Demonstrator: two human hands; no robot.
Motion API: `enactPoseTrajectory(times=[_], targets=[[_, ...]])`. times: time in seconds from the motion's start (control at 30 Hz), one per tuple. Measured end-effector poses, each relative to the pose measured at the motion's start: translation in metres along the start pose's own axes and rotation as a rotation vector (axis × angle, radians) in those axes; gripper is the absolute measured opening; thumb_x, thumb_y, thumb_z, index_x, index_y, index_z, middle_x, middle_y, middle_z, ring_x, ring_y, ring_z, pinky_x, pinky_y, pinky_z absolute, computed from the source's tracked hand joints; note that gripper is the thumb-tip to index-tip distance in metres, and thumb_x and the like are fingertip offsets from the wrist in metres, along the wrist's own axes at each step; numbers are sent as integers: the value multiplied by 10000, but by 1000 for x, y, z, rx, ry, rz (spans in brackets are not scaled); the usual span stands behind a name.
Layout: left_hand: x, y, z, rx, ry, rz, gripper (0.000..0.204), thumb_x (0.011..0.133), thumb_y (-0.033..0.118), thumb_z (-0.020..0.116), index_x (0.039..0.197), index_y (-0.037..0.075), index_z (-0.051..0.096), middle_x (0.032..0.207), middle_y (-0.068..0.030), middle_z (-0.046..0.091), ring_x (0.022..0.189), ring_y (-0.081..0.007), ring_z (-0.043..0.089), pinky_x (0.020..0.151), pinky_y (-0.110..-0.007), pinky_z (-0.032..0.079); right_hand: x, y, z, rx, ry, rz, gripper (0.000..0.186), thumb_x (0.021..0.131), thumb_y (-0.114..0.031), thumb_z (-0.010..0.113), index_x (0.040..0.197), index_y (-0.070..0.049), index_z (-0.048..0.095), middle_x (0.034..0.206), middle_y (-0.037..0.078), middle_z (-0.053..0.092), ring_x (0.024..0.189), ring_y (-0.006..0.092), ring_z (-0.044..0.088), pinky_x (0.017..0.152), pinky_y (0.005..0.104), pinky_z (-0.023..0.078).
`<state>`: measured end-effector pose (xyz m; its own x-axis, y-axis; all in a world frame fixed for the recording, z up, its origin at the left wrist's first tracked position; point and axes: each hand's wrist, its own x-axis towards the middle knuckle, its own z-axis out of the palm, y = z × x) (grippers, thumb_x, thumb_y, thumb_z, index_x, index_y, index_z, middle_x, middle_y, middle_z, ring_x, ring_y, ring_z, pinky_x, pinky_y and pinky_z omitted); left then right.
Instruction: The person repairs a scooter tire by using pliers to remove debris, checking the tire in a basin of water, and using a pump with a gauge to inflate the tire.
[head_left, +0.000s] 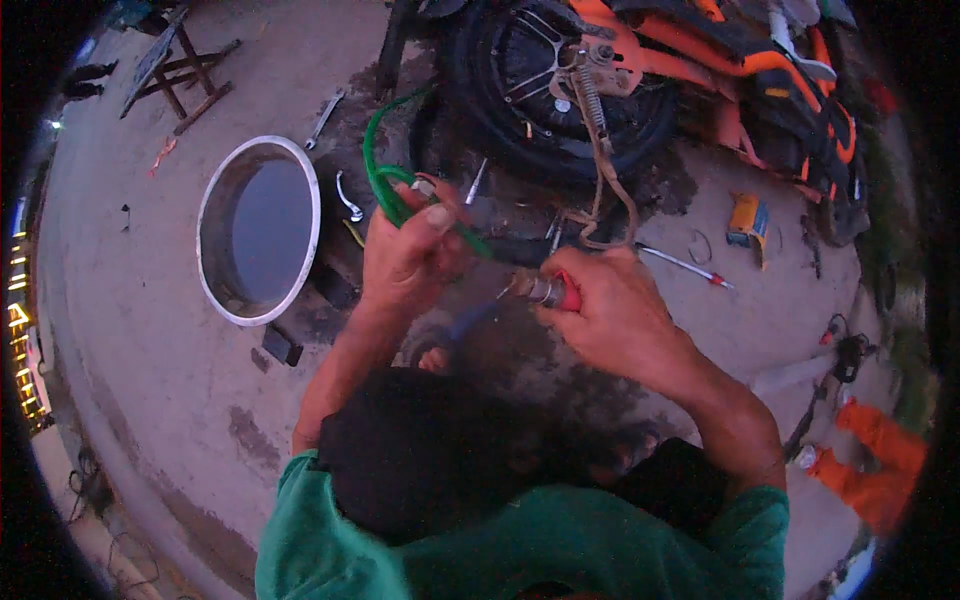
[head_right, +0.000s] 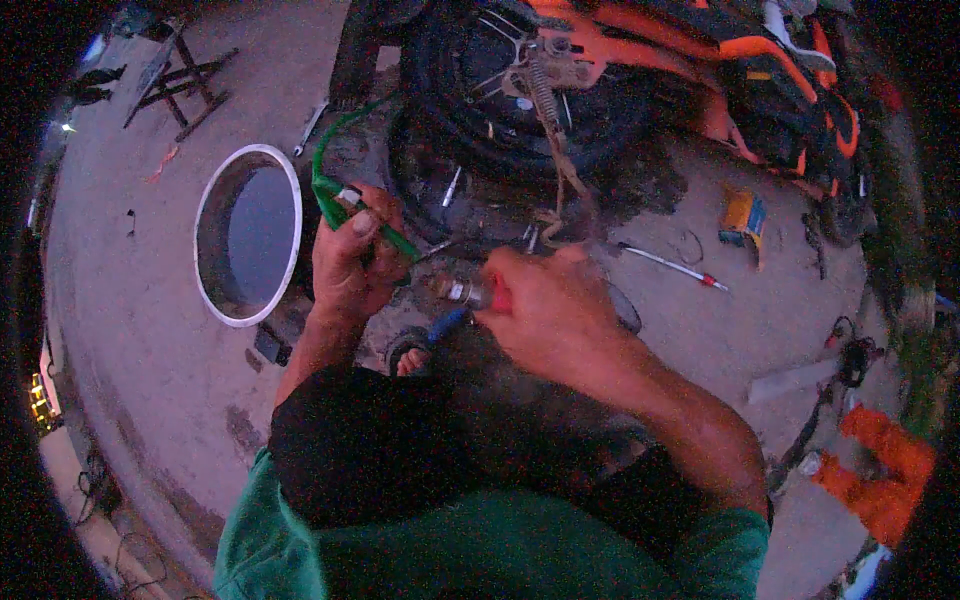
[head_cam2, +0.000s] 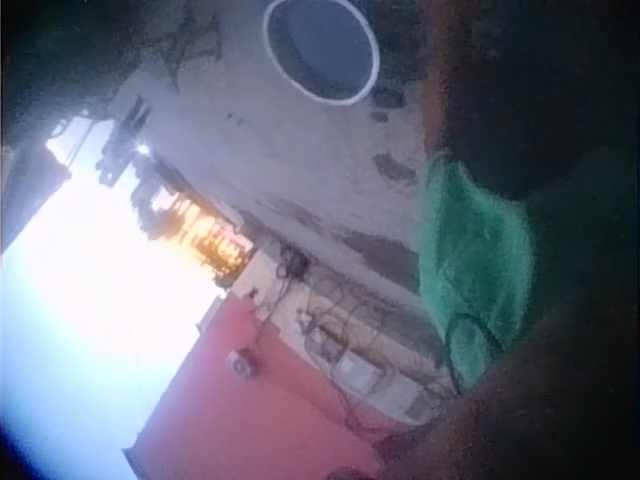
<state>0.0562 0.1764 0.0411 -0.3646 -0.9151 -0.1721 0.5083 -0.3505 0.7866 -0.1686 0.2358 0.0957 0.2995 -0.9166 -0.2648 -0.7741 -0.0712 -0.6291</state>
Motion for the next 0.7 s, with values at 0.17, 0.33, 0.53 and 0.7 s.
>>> enactPoseTrajectory(times=[0.17,0.33,0.53,0.7], targets=[[-3,6,22,77,103,164,261,832,254,665,943,60,529,745,-65,561,412,-106,401,374,-267,316,8,-2,3,7,140,-45,250,758,-235,739,912,-58,652,794,171,675,736,409,629,712,498,477],[-3,11,21,-32,76,137,261,817,248,649,914,32,539,632,-36,514,479,-97,447,439,-246,367,13,-9,3,74,108,-8,238,766,-231,730,903,-53,652,783,178,666,735,416,624,708,503,474],[-4,11,20,6,70,174,229,832,221,630,913,29,535,632,-52,524,488,-110,463,443,-258,374,16,-5,6,77,120,-10,228,774,-228,723,903,-55,650,778,181,663,744,419,626,721,504,474],[-7,12,24,-13,101,189,222,828,198,644,919,21,547,674,-50,563,520,-110,502,474,-256,409,17,-4,7,64,115,-23,226,773,-213,718,911,-49,647,778,182,662,752,417,629,720,507,479]])
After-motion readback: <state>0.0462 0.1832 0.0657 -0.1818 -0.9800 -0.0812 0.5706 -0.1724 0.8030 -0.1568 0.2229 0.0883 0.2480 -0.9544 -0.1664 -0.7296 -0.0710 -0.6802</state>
